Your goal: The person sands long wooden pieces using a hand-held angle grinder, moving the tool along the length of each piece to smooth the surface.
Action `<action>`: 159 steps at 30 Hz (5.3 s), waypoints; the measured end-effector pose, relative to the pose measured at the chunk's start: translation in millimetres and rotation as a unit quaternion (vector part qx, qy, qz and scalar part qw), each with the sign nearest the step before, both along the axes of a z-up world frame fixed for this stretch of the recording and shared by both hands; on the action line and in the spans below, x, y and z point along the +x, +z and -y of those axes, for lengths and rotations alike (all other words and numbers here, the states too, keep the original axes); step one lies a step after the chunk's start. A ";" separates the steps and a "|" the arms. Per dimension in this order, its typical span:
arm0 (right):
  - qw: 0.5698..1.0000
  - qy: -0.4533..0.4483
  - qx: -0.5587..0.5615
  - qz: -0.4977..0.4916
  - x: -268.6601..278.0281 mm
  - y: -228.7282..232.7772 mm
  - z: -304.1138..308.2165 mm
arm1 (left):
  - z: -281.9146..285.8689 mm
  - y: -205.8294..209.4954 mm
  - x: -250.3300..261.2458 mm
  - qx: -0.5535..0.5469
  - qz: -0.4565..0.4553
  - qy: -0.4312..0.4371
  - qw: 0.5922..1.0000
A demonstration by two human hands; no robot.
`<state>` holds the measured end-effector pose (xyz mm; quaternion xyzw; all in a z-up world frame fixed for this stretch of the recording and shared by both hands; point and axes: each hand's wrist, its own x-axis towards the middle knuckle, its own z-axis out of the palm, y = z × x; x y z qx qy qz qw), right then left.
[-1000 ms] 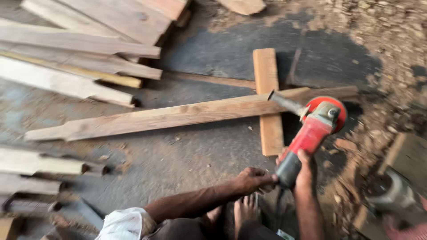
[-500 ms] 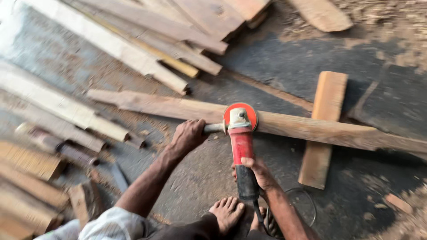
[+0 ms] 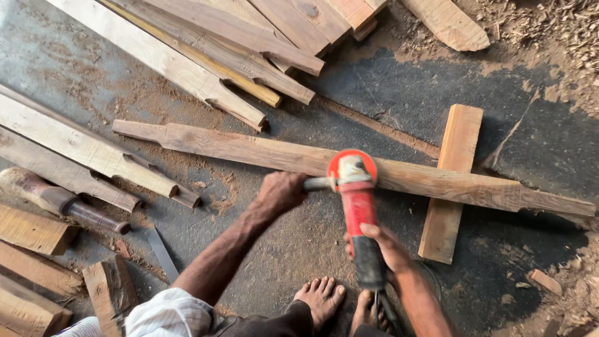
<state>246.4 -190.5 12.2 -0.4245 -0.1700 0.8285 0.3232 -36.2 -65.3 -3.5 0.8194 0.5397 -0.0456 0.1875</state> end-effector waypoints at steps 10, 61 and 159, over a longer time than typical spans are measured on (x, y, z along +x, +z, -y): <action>1.000 0.006 -0.008 0.004 -4.0 9.4 14.7 | 29.2 -10.3 -1.1 0.002 0.009 -0.011 1.000; 0.985 -0.042 0.065 0.157 -4.3 -19.2 67.9 | 67.0 -13.8 5.0 0.022 0.106 0.022 0.994; 0.897 -0.412 -0.001 0.158 120.6 -68.4 126.2 | 26.5 -15.6 -98.5 0.138 -0.015 -0.050 0.989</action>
